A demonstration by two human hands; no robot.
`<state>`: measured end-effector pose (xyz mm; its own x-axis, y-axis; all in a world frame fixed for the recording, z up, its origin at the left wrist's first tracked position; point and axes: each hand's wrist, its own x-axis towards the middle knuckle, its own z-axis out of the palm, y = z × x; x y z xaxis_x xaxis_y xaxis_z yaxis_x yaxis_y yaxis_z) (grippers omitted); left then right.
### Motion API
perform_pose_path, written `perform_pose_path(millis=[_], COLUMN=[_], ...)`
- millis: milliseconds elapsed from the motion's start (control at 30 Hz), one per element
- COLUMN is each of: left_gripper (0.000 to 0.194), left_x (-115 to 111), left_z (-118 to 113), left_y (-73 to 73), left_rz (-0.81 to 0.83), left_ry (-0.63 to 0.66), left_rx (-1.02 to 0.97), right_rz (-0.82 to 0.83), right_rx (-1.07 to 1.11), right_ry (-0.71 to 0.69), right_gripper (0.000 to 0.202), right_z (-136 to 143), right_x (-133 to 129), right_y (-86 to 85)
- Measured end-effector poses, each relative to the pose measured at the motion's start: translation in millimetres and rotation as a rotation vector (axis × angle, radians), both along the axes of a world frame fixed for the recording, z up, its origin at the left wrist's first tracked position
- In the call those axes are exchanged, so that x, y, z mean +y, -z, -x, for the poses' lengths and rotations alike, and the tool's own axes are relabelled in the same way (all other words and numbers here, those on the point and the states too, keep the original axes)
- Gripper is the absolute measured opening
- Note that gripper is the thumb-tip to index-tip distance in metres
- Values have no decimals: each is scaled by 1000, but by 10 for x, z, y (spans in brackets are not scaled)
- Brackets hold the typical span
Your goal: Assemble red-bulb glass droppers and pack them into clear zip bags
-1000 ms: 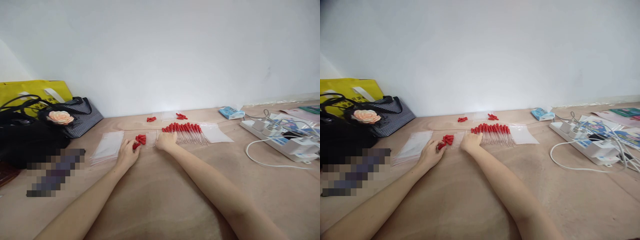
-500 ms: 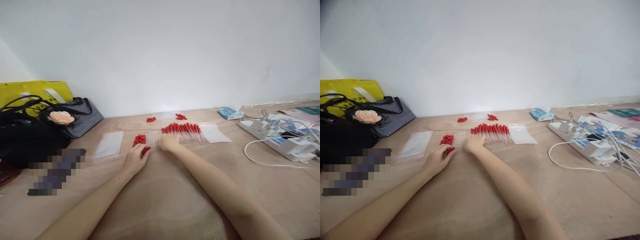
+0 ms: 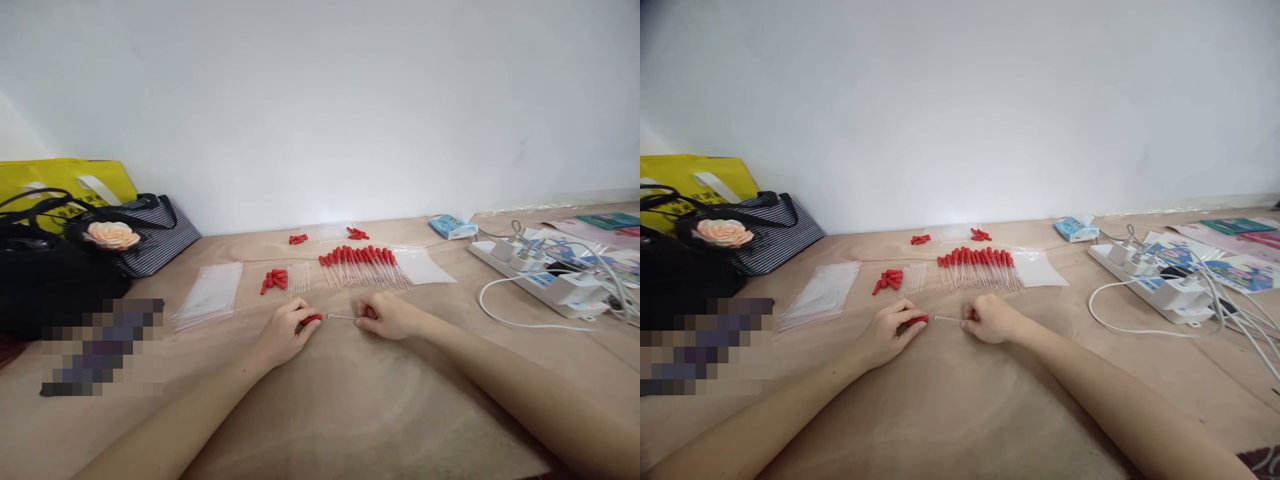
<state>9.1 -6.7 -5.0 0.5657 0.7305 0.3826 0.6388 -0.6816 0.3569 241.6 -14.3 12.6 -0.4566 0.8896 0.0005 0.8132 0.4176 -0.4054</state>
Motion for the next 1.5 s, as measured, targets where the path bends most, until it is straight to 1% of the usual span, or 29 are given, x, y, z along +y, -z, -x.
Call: perform_pose_path(millis=[100,167,300,433,533,600,700,900,1067,1133,1233,1400,1500], left_gripper=[18,18,17,15,14,15,20,23,21,21,20,21,21], left_x=[17,32,43,35,12,-13,-46,-67,-73,-77,-84,-93,-99], left_z=[1,7,12,7,-18,-44,-82,-109,-115,-120,-127,-126,-131], left_y=[-8,-8,2,9,0,-13,-36,-70,-68,-58,-37,2,16], left_rz=[38,55,55,75,126,164,183,180,181,166,97,-66,-133], left_ry=[-4,1,26,9,-22,-5,34,61,59,54,48,102,130], left_rx=[-22,-29,-31,-63,-123,-145,-114,-92,-108,-104,-94,-73,-49], right_rz=[-168,-225,-222,-257,-286,-319,-373,-408,-424,-430,-433,-471,-485], right_rx=[111,153,183,150,214,281,343,341,332,314,252,145,114], right_ry=[-4,-6,-34,6,18,9,-3,-13,-80,-91,-108,-150,-156], right_gripper=[24,30,21,16,13,11,10,9,11,13,16,22,25], right_z=[-36,-2,111,181,186,180,179,196,179,170,162,170,187], right_x=[3,16,24,-10,-32,-40,-48,-60,-67,-74,-92,-120,-130], right_y=[91,155,249,294,324,341,352,333,321,312,291,264,268])
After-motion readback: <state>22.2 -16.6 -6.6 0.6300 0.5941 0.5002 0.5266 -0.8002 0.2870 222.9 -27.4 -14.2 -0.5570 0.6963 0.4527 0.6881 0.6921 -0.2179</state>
